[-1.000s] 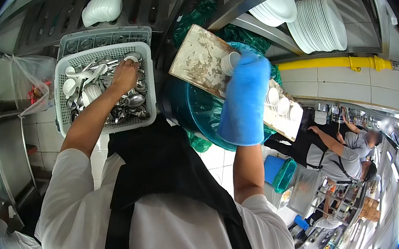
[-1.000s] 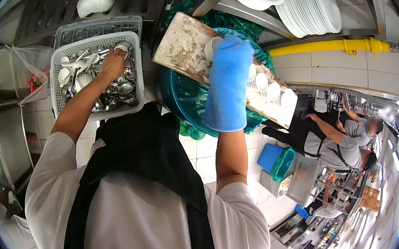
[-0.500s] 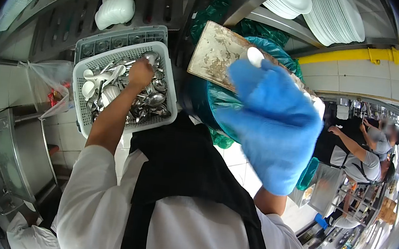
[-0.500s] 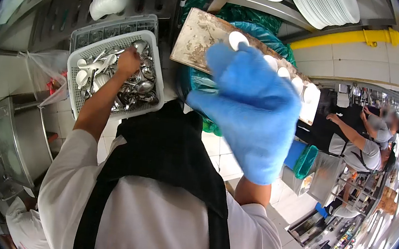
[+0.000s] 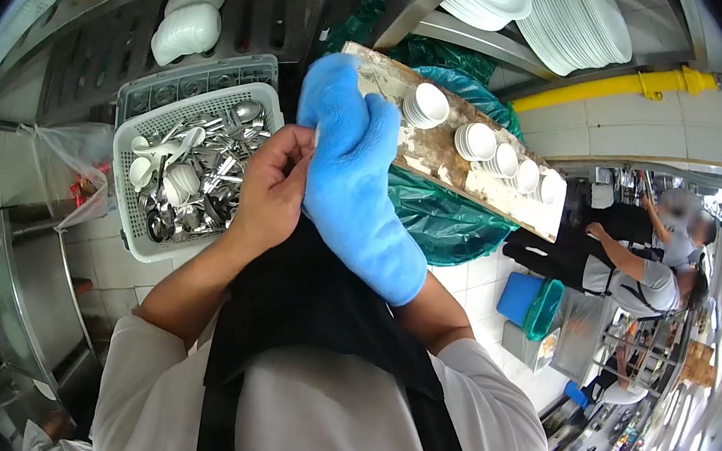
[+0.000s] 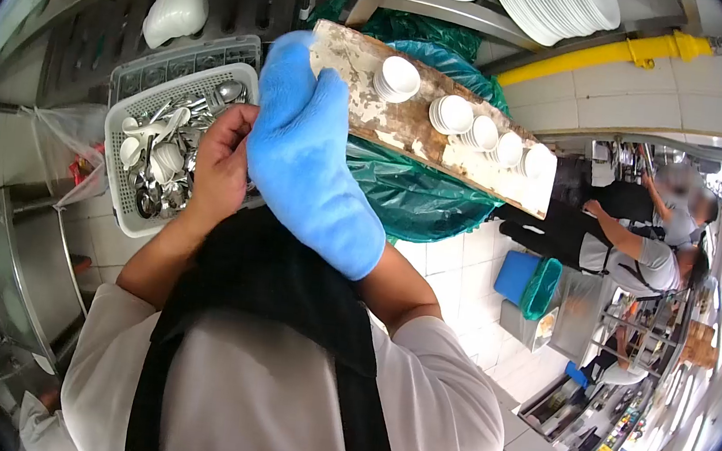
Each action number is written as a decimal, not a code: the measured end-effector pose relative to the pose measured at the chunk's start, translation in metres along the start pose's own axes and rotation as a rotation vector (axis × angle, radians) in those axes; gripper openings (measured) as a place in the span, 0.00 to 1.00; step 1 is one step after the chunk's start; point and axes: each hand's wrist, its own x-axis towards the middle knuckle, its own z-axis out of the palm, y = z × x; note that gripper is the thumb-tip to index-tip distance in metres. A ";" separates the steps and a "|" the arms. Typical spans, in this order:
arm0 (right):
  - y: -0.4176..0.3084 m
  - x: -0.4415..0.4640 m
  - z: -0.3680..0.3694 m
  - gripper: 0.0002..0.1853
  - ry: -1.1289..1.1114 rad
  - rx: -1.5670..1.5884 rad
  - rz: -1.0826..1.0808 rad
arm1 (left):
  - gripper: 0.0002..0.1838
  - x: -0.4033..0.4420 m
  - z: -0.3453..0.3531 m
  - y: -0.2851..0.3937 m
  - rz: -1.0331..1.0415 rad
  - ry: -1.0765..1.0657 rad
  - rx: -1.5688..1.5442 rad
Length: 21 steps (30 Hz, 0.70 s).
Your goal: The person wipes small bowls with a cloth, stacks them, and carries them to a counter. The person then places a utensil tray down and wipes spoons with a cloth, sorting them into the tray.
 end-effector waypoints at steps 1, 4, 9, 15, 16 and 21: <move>-0.002 0.003 -0.002 0.09 0.041 0.041 -0.025 | 0.07 0.002 0.001 0.013 -0.001 -0.030 0.055; -0.009 0.013 -0.028 0.09 -0.133 0.011 -0.116 | 0.10 0.001 -0.002 0.021 0.037 -0.045 0.204; 0.006 0.013 -0.039 0.11 -0.123 0.043 -0.114 | 0.26 -0.003 0.017 0.012 0.364 -0.019 0.550; 0.017 -0.016 -0.023 0.17 -0.233 -0.237 -0.050 | 0.37 0.012 0.031 -0.003 -0.022 -0.139 -0.098; 0.017 -0.015 -0.034 0.18 -0.195 -0.293 -0.109 | 0.37 0.015 0.034 -0.006 -0.101 -0.194 -0.413; 0.017 -0.002 -0.106 0.21 -0.240 -0.184 0.055 | 0.34 0.007 0.044 -0.015 -0.446 -0.396 -0.335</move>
